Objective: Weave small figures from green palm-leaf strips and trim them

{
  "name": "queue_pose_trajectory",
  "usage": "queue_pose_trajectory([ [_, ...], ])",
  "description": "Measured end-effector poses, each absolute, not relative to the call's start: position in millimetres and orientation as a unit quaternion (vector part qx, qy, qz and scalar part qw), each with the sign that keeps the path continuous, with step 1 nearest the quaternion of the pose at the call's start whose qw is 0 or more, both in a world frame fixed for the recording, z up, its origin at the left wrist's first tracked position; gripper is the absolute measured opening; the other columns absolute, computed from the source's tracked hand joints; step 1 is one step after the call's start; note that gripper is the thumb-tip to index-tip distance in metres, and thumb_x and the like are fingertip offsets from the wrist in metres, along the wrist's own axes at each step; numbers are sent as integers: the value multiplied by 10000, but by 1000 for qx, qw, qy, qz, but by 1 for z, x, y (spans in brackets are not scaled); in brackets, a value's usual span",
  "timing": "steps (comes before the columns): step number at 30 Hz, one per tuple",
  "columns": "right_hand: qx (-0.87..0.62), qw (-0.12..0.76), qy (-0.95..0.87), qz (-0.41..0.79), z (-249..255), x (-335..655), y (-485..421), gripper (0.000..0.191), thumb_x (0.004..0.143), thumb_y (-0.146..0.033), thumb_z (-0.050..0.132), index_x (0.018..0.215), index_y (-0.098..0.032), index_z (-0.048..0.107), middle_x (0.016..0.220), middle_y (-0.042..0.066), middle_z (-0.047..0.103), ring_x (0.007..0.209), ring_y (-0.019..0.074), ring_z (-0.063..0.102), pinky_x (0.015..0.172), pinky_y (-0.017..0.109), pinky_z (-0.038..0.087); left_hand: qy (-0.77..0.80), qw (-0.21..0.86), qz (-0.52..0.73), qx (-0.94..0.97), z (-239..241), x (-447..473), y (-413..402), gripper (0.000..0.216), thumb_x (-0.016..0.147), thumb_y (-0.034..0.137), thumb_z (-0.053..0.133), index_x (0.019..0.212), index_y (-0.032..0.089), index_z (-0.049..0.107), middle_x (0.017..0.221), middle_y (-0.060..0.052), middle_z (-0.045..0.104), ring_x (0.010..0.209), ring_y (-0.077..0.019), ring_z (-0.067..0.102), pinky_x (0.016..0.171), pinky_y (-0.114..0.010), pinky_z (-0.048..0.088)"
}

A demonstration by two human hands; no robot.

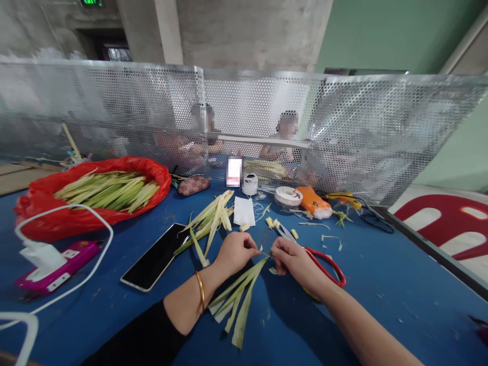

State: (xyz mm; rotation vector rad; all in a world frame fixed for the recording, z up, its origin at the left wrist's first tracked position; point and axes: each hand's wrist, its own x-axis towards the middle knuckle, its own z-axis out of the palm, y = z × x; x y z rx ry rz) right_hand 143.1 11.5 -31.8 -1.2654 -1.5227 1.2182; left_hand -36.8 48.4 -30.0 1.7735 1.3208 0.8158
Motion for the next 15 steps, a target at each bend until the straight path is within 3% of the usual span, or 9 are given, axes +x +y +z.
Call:
queue_pose_trajectory([
  [4,-490,388,-620,475,-38,140,12,283,863,-433,494,693,-210,455,522,-60,533,490,109,528,520,234,421,479,501,378,614,-28,-31,45,155,634,265,698,625,166,579,649,-2,640,611,-126,547,609,-242,395],
  [7,-489,388,-616,481,-42,138,13,282,863,-441,488,708,-207,458,551,-54,538,512,110,537,524,232,422,464,563,368,577,-25,-27,41,175,670,287,680,663,169,551,574,37,583,531,-97,508,569,-226,387],
  [15,-507,367,-663,411,-39,141,12,218,895,-334,447,714,-215,470,523,-63,527,515,118,500,554,240,384,440,524,359,635,-36,-26,45,152,668,282,641,655,178,531,570,38,562,524,-103,485,522,-222,355],
])
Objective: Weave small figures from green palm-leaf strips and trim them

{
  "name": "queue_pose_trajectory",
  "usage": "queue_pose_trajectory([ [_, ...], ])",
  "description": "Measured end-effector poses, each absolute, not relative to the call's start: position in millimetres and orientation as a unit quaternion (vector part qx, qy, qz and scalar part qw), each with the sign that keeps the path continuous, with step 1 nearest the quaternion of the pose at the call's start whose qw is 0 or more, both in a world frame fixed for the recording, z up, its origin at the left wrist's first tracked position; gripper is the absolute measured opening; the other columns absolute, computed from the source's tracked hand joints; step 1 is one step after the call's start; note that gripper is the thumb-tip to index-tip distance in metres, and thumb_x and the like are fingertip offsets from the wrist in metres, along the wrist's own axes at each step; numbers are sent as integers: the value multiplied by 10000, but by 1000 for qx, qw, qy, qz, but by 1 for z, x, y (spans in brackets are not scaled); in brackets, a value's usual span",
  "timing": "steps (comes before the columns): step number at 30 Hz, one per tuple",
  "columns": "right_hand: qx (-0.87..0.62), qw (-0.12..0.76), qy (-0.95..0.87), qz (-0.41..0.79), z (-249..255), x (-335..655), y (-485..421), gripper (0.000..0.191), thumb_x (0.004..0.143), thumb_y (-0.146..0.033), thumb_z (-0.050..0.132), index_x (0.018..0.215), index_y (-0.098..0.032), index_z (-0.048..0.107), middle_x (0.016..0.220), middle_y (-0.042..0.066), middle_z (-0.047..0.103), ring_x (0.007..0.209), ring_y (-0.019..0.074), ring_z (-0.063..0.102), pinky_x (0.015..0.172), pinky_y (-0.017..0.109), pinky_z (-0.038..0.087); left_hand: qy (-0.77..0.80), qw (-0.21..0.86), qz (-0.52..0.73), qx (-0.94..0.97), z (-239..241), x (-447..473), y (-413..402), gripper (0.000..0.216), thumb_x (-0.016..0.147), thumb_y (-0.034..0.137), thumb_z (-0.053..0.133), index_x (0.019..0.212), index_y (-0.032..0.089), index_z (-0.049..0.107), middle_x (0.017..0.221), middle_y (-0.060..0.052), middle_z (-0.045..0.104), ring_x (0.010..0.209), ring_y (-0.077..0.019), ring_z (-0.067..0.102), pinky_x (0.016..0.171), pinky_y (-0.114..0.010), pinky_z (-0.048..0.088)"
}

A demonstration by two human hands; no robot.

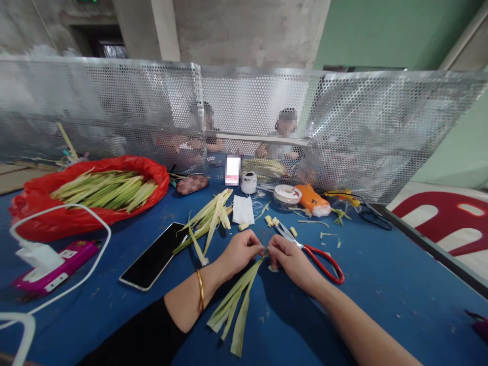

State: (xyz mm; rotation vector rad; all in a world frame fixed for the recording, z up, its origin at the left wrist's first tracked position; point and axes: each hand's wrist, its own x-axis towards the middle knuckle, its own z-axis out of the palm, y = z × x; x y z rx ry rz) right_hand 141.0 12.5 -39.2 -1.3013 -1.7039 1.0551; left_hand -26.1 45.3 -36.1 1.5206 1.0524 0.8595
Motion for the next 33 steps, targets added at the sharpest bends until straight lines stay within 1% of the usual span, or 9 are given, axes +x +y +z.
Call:
queue_pose_trajectory([
  [4,-511,339,-690,384,-34,141,9,185,890,-283,443,716,-219,452,531,-71,496,526,117,481,560,237,367,448,491,346,662,-41,-28,48,147,660,284,640,630,180,541,542,38,541,539,-116,487,517,-224,339],
  [7,-512,334,-690,387,-36,140,10,175,888,-279,445,724,-218,450,534,-72,488,526,116,482,556,237,367,451,489,349,660,-38,-29,47,136,671,287,629,645,178,551,575,24,577,544,-122,498,533,-236,358],
  [14,-482,376,-647,455,-41,135,12,102,847,-271,491,874,-192,550,545,-74,485,506,106,484,537,228,384,452,495,417,614,-25,-25,39,165,670,303,661,670,164,573,654,16,578,635,-123,508,639,-245,398],
  [18,-465,398,-642,461,-37,130,9,156,828,-298,522,718,-188,526,556,-54,509,530,102,483,554,227,390,455,512,432,587,-21,-21,32,235,633,338,723,700,157,588,703,2,590,693,-134,531,668,-244,416],
  [22,-470,454,-603,457,-31,130,9,229,833,-382,536,702,-196,505,562,-42,522,551,115,492,572,244,399,463,617,371,517,-15,-20,25,366,632,380,749,882,151,610,780,-14,631,647,-124,573,594,-238,435],
  [25,-467,484,-591,446,-24,132,9,228,825,-399,559,718,-202,517,573,-38,522,577,131,507,606,263,419,437,692,309,485,-10,-22,23,339,653,389,745,856,139,640,753,-25,657,577,-114,593,584,-244,455],
  [29,-448,500,-608,423,-18,134,7,226,852,-389,543,722,-206,525,632,-25,538,622,142,531,649,277,444,436,713,326,443,-5,-24,23,270,658,338,738,817,139,649,609,8,618,471,-91,548,541,-235,452],
  [31,-432,503,-620,419,-18,134,6,221,865,-385,535,738,-205,531,673,-17,559,660,148,551,670,280,455,428,721,330,434,-3,-25,22,275,675,361,720,820,139,645,661,-9,639,475,-85,544,508,-223,436],
  [33,-416,499,-633,421,-20,134,6,219,876,-393,530,764,-205,539,710,-6,592,700,157,572,694,288,466,430,717,329,438,-1,-26,22,296,671,381,720,829,144,641,738,-18,653,453,-61,508,432,-194,362],
])
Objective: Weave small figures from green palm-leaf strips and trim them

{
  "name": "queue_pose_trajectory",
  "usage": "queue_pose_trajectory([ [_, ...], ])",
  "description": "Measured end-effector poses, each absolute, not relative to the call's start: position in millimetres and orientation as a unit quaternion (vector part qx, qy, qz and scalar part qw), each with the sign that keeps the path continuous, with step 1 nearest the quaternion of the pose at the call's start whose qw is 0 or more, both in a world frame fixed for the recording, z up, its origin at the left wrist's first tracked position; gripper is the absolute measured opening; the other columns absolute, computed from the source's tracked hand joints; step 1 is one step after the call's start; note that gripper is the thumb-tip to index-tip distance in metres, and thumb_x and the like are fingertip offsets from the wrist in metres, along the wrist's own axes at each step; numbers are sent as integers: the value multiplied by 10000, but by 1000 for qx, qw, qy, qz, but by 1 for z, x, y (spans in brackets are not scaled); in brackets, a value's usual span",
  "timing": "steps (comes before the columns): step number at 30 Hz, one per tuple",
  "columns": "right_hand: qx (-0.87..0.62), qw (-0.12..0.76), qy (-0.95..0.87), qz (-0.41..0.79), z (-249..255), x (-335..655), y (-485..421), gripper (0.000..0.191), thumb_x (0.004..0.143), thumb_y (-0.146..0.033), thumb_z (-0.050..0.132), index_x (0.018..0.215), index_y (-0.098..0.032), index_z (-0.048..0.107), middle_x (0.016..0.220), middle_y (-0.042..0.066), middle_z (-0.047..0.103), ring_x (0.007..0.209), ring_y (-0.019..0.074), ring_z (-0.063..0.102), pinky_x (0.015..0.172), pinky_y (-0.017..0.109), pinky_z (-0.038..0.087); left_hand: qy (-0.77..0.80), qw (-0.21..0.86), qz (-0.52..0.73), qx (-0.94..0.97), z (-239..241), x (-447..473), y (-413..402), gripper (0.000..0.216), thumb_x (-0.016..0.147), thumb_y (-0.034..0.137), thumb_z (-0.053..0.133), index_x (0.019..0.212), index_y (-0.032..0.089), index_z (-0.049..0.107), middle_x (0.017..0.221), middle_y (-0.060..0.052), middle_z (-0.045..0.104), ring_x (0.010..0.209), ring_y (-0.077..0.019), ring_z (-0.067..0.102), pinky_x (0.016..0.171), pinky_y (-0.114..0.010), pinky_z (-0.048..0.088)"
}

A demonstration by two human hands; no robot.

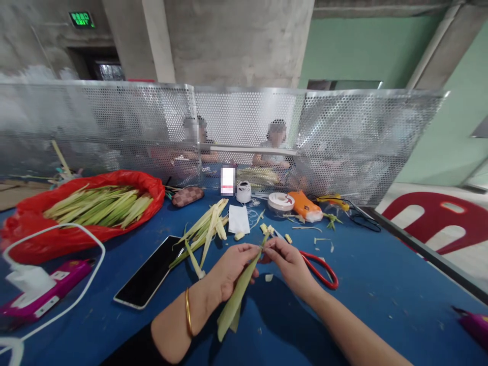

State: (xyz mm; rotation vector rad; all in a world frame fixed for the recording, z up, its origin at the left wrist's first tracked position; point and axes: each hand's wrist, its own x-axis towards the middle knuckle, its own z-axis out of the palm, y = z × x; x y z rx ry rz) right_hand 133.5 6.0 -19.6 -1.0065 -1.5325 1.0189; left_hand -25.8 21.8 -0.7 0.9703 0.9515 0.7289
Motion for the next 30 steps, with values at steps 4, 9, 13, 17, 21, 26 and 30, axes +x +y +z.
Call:
queue_pose_trajectory([
  [4,-414,496,-642,413,-20,133,6,227,883,-402,522,779,-202,545,729,3,618,714,162,583,701,289,467,431,703,330,459,2,-28,24,310,622,349,739,819,125,655,669,19,588,385,-15,368,368,-182,189],
  [9,-436,497,-647,380,-22,133,5,233,887,-394,513,763,-200,547,698,2,593,694,161,569,687,287,453,447,685,367,442,4,-31,29,323,587,347,741,810,123,673,593,56,507,379,-10,302,396,-205,102],
  [13,-425,479,-662,389,-25,129,3,215,894,-378,507,788,-198,558,743,11,602,734,169,585,707,289,456,456,663,395,442,5,-31,27,318,574,380,758,739,134,643,498,86,426,372,-11,226,419,-217,74],
  [17,-424,440,-680,406,-20,125,-2,169,875,-331,531,776,-197,564,737,9,614,738,168,587,695,273,450,480,635,415,441,6,-29,25,333,568,407,774,705,146,617,430,101,369,369,-24,207,411,-220,89],
  [21,-415,370,-680,478,-12,125,-8,101,829,-238,535,745,-188,557,686,-3,623,676,144,597,665,249,453,482,616,439,444,4,-30,29,334,580,410,770,703,153,595,412,110,342,366,-28,211,400,-210,105],
  [26,-442,188,-692,539,-6,139,-9,123,766,-235,548,869,-195,603,767,16,683,511,124,600,475,204,405,487,597,456,445,2,-36,37,297,592,386,752,687,156,590,418,108,352,362,-24,190,400,-205,98],
  [30,-640,122,-739,172,-1,166,-4,285,752,-170,549,1031,-167,611,915,123,687,799,265,665,625,300,461,503,557,476,459,6,-39,38,233,605,346,739,679,154,630,416,94,364,383,-42,250,414,-211,174],
])
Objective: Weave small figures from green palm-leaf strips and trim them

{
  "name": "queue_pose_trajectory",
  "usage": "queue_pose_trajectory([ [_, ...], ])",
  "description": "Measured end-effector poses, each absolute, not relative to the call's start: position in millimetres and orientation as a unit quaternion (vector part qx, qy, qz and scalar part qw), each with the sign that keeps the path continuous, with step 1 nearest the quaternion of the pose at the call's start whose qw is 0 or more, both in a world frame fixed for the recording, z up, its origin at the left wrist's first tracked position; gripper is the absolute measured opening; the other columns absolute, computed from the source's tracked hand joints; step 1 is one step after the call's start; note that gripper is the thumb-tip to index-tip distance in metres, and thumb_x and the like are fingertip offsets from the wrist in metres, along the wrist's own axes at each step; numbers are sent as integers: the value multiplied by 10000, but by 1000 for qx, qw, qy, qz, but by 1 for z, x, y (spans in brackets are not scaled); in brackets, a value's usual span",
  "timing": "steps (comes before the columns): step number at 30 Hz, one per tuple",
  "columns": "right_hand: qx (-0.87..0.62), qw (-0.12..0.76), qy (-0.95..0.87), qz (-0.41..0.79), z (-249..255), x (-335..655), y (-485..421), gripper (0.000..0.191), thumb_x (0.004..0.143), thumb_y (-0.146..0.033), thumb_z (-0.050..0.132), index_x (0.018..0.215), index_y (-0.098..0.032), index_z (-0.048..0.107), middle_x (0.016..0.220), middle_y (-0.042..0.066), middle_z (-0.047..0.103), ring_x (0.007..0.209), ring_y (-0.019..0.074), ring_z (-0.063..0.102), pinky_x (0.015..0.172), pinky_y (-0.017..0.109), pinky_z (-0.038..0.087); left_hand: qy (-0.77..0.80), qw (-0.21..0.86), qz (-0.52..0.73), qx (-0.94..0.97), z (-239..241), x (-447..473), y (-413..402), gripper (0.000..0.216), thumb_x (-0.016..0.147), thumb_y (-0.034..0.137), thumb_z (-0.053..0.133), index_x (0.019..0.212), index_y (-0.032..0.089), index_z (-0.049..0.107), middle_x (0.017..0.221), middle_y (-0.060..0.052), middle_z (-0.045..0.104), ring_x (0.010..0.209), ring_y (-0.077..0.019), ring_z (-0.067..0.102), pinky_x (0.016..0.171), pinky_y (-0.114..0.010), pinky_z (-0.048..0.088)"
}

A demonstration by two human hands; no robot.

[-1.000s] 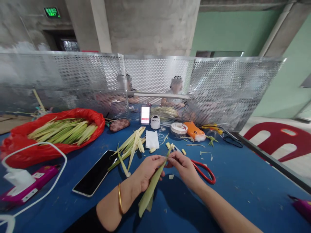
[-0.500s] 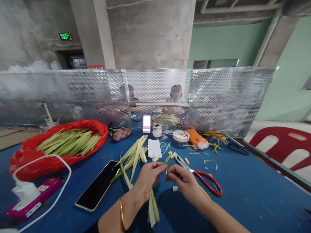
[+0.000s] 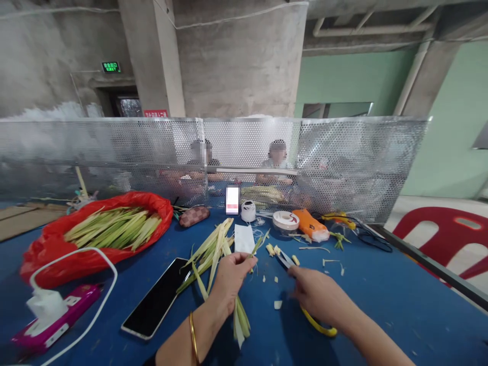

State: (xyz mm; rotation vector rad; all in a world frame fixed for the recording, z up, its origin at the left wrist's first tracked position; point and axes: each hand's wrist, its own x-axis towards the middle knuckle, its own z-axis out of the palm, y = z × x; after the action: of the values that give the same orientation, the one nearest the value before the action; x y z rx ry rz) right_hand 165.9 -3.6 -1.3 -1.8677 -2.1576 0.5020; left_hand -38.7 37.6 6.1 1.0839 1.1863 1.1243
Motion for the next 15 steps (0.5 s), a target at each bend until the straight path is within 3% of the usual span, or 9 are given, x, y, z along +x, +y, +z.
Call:
queue_pose_trajectory([
  [2,-705,22,-706,64,-1,179,-1,371,707,-79,539,1070,-121,605,1010,195,659,917,333,649,689,355,460,502,544,482,468,9,-40,36,207,615,332,732,670,155,640,427,86,379,399,-50,278,426,-213,208],
  [4,-723,-25,-687,66,-3,187,-1,432,679,-39,526,1101,-105,592,1018,210,649,927,341,651,688,359,461,505,535,483,475,13,-41,34,200,617,329,734,667,155,649,444,76,406,414,-55,303,436,-212,233],
  [8,-737,-34,-670,83,-7,190,-2,545,668,-59,556,1210,-102,527,1068,220,619,921,318,655,669,330,464,504,518,499,478,15,-43,34,204,595,330,748,660,156,662,476,57,462,446,-66,356,453,-209,271],
  [15,-745,-15,-665,55,-23,197,9,343,692,-45,489,1014,-81,603,946,224,679,881,337,661,674,365,458,491,519,527,460,13,-47,40,181,589,304,745,632,154,653,487,52,472,458,-66,365,460,-208,284],
])
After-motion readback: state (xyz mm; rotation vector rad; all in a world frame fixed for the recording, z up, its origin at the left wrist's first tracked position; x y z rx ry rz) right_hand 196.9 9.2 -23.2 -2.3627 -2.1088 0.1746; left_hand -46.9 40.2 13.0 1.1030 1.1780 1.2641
